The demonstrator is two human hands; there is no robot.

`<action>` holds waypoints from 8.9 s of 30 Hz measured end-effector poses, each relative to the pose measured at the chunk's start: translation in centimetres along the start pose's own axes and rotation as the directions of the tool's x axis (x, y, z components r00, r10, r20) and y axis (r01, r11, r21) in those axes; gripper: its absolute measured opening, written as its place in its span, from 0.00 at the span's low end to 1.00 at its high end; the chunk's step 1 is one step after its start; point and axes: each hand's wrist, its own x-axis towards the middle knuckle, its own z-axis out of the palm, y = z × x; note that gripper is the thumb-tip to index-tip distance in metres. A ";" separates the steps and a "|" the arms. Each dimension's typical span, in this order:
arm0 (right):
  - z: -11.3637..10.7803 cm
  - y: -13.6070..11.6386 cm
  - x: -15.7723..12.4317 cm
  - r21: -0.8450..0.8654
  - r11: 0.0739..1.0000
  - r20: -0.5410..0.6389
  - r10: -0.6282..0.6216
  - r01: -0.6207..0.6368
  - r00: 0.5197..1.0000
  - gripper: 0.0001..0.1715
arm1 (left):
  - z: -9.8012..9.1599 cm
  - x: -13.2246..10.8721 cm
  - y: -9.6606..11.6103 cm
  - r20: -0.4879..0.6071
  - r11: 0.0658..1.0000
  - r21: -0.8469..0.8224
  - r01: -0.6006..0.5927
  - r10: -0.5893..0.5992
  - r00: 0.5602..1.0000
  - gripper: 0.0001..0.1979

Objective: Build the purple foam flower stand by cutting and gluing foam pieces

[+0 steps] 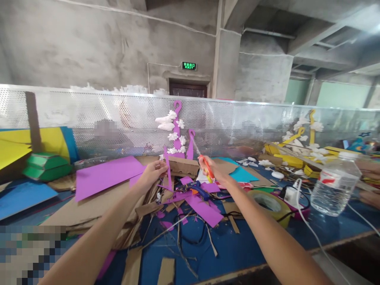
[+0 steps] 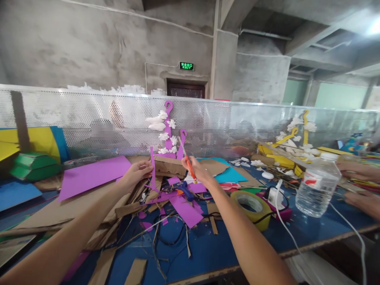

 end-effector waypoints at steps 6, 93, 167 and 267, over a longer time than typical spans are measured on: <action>3.7 -1.0 -0.8 0.153 0.985 0.277 0.037 -0.082 0.960 0.24 | 1.1 -0.5 1.0 -0.048 0.985 -0.169 0.017 -0.025 0.999 0.16; 5.5 -2.0 -2.4 -0.193 0.968 0.307 -0.094 0.159 0.947 0.26 | 0.6 -1.0 3.0 -0.221 0.953 -0.294 0.074 -0.143 0.965 0.06; 7.2 -0.1 -1.4 -0.275 0.940 0.175 -0.158 0.202 0.972 0.24 | 0.2 -1.4 2.7 -0.178 0.969 -0.243 0.036 -0.081 0.981 0.13; 7.7 -2.6 -2.5 -0.265 0.943 0.098 -0.180 0.200 0.979 0.28 | 1.6 -2.1 3.5 -0.049 0.967 -0.228 0.118 -0.132 0.990 0.12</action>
